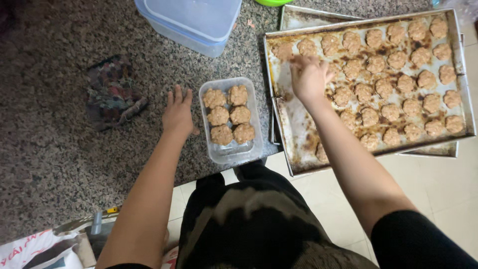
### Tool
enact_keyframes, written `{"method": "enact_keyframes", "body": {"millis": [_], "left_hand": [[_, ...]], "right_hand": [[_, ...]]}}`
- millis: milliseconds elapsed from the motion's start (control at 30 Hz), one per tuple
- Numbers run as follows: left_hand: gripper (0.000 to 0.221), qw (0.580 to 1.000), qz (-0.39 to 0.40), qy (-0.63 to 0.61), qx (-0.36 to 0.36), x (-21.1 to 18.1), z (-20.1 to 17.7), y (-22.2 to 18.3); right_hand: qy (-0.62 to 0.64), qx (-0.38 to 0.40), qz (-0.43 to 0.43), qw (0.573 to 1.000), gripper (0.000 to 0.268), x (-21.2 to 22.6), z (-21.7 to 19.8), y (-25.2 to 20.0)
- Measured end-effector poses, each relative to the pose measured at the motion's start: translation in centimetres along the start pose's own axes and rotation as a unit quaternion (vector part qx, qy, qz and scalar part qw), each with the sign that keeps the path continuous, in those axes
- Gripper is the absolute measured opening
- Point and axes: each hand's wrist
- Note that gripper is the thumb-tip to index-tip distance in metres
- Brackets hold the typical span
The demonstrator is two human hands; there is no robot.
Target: The person transfers small round cookies from metal baking trays into a clear plastic container by hand, including retrieving an additional tray from a storage rack.
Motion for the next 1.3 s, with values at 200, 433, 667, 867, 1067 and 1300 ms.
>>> {"method": "enact_keyframes", "body": {"millis": [200,433,667,867,1067,1300], "left_hand": [[0.141,1.000,0.005,0.019,-0.004,-0.2,0.0,-0.1],[0.130,0.999,0.016,-0.007,-0.047,0.6,1.1,-0.4],[0.041,0.776,-0.194,-0.591,-0.107,-0.6,4.8,-6.2],[0.037,0.798,-0.089,-0.583,-0.124,-1.4,5.0,-7.7],[0.035,0.788,-0.087,-0.602,-0.093,-3.0,2.8,-6.0],[0.039,0.722,-0.090,-0.684,-0.041,-4.8,3.4,-4.0]], "right_hand": [[-0.047,0.058,-0.090,0.993,0.056,-1.6,5.0,4.6],[-0.091,0.134,-0.078,0.984,0.055,-0.5,3.5,5.8],[0.041,0.145,0.043,0.988,0.027,-4.2,0.0,4.7],[0.275,0.118,0.188,0.935,0.024,-12.3,-2.3,3.6],[0.293,0.162,0.183,0.924,0.027,-12.2,1.2,1.3],[0.008,0.097,0.183,0.978,0.035,-10.3,2.7,1.0]]}}
Point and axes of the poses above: each hand's wrist, its own y-axis towards the middle knuckle, its own z-axis out of the palm, x = y × z, and after that the axes turned 12 degrees about -x, right-handed
